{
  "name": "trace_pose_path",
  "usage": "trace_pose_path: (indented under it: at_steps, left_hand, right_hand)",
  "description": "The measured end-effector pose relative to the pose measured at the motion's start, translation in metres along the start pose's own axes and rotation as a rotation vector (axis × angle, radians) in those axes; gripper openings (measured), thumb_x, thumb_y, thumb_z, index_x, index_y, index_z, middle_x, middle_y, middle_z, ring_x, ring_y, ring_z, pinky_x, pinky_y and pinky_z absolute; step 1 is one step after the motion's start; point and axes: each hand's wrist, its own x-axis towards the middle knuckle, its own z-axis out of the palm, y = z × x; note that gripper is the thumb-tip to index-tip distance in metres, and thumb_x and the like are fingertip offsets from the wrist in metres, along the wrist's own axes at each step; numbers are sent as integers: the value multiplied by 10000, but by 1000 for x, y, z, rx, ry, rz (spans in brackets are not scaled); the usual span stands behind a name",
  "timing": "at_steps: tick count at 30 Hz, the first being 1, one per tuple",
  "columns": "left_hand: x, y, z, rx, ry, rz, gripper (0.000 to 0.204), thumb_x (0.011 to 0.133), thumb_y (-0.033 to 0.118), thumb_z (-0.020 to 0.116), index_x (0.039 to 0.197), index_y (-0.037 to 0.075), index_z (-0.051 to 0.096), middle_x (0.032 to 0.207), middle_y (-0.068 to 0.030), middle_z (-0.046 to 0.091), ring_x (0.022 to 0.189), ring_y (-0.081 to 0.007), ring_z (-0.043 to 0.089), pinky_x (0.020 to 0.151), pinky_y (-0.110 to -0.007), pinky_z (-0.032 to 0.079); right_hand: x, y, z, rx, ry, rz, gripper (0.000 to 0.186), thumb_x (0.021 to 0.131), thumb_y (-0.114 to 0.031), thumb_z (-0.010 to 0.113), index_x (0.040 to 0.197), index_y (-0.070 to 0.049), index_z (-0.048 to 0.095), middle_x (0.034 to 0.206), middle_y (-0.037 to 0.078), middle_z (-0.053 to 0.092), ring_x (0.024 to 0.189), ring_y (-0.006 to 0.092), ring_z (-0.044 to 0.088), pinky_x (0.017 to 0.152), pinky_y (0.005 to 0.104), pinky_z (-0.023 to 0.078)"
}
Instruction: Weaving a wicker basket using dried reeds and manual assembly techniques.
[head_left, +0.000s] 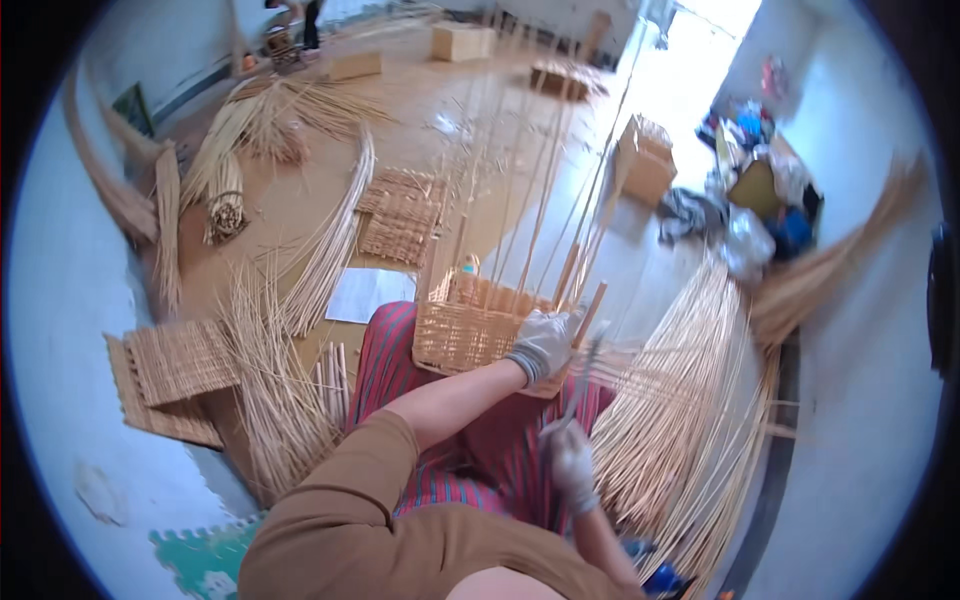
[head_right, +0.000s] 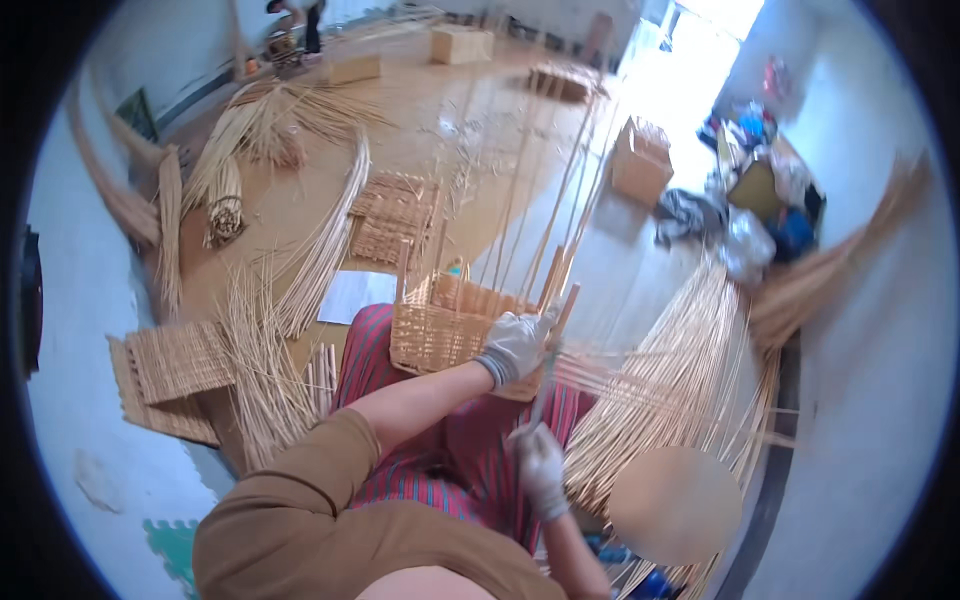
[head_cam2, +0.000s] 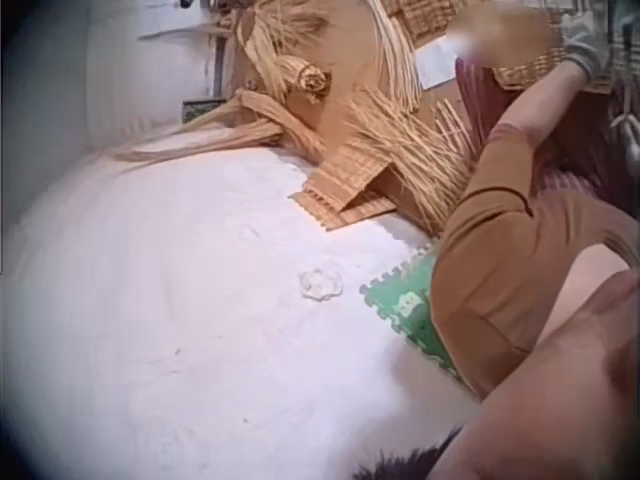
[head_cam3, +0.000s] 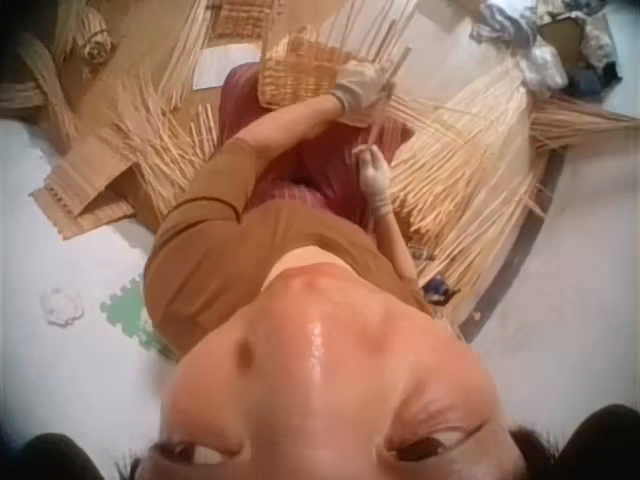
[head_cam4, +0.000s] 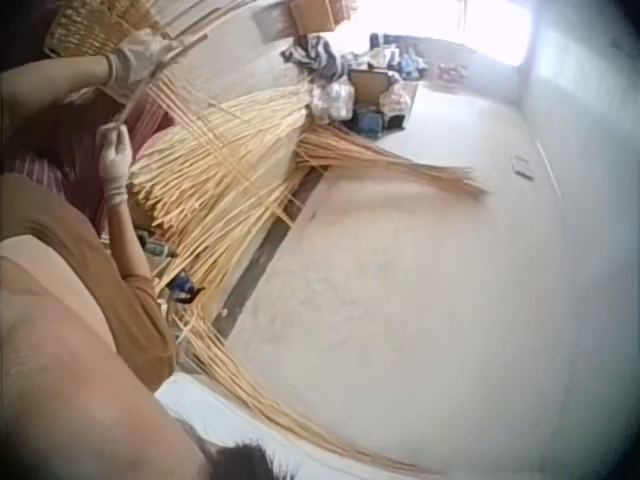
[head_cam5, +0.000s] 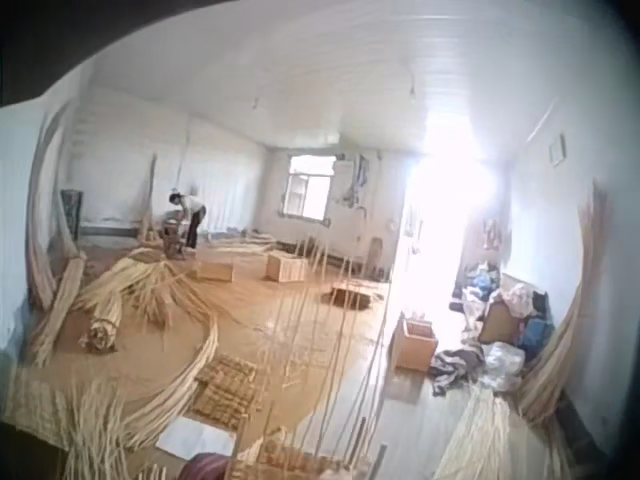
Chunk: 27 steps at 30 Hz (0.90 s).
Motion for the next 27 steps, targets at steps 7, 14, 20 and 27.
trace_pose_path:
  at_steps: [7,14,20,27]
  left_hand:
    - [33,-63,-68,-195,3,-158,395,829,418,690,1077,111,708,1050,-167,705,1000,-350,674,845,-436,530]
    - [8,-117,-150,-732,468,-212,377,1009,389,573,1034,33,696,872,-122,678,879,-194,636,844,-330,504]
    - [-9,-89,-180,-1198,799,-443,666,1011,620,488,837,2,664,795,25,603,751,-71,497,703,-255,422]
    - [33,-111,-164,-1496,771,-326,701,1019,643,436,804,21,680,719,3,602,664,-90,505,650,-270,439]
  right_hand:
    - [-10,42,-22,341,298,43,247,1075,-219,512,970,-51,660,867,17,639,774,87,568,655,237,469]
    - [143,24,-77,624,315,18,324,1067,-305,513,1025,-11,643,859,72,667,720,143,619,673,291,521]
    - [290,-98,-84,143,-28,-137,382,1062,-337,487,939,-29,676,850,71,655,826,167,635,850,311,491]
    - [300,-68,-88,672,-175,-47,364,1038,-376,541,838,-84,623,769,25,609,740,135,589,765,296,474]
